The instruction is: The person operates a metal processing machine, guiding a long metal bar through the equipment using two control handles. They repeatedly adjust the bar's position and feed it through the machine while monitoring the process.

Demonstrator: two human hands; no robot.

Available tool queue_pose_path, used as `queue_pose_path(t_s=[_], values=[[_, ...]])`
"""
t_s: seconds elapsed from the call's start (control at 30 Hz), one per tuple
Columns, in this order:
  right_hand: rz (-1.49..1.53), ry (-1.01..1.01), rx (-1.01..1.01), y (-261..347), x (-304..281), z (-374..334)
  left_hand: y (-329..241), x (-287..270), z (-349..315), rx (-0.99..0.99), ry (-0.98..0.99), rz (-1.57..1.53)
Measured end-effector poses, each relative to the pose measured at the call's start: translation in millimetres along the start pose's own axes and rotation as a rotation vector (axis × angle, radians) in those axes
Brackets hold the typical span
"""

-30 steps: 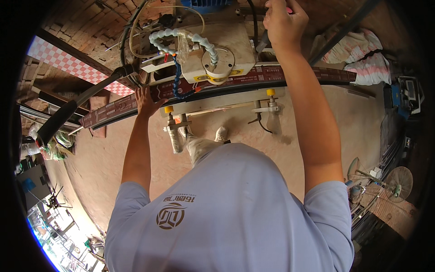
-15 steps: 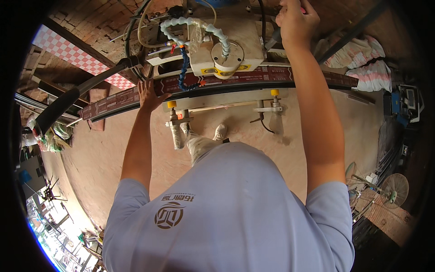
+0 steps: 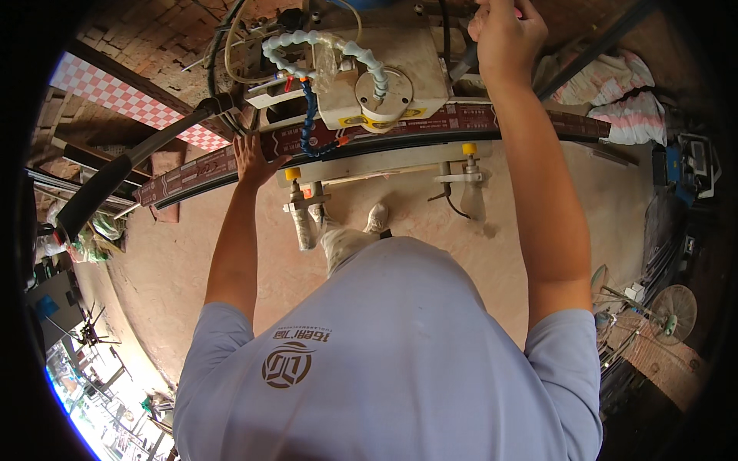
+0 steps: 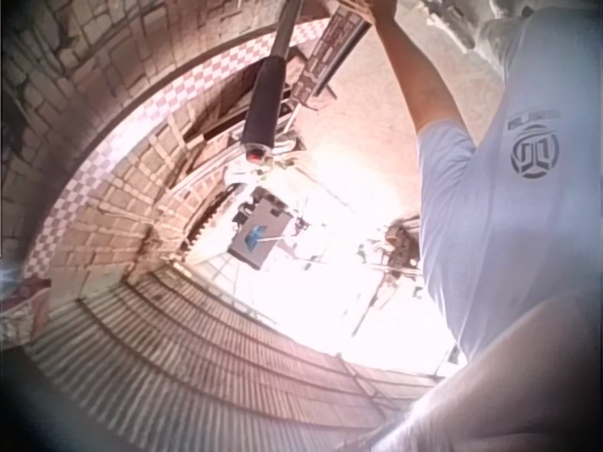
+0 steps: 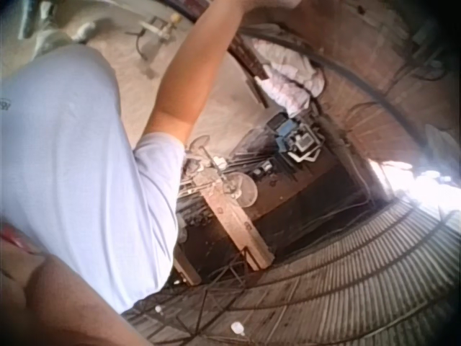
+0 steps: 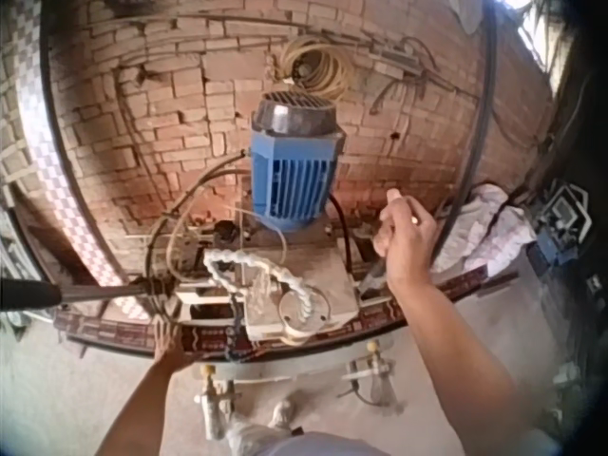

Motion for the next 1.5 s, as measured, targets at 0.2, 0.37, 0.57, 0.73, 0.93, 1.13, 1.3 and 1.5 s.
queue_pose_path(t_s=[0.2,0.37,0.57,0.73,0.93,1.13,1.3,1.5], values=[[0.038,-0.014,0.042,-2,12,-7,3,7,-1,0.0,0.026,0.016],[0.029,-0.024,0.023,1,22,-7,0,7,-1,-0.017,0.041,0.001],[-0.027,-0.089,-0.046,2,21,-5,-2,4,0,-0.02,0.039,-0.046],[0.041,-0.046,-0.034,2,23,-5,0,7,0,-0.021,0.073,0.016],[0.041,-0.021,-0.048,3,24,-5,4,16,-1,-0.05,0.124,-0.019],[0.024,-0.027,-0.037,2,23,-4,3,18,0,-0.051,0.149,-0.027],[0.029,-0.031,-0.031,2,23,-4,2,17,2,-0.052,0.126,0.004],[0.017,0.001,-0.024,1,23,-4,0,15,3,-0.041,0.151,-0.012]])
Point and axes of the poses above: each hand's wrist, its own z-axis towards the middle knuckle, its own x-axis out of the palm, y = z × x, the point moved 9 cm from there along z, towards the middle knuckle, and after that the axes turned 3 degrees about x, right-handed, at the moved point
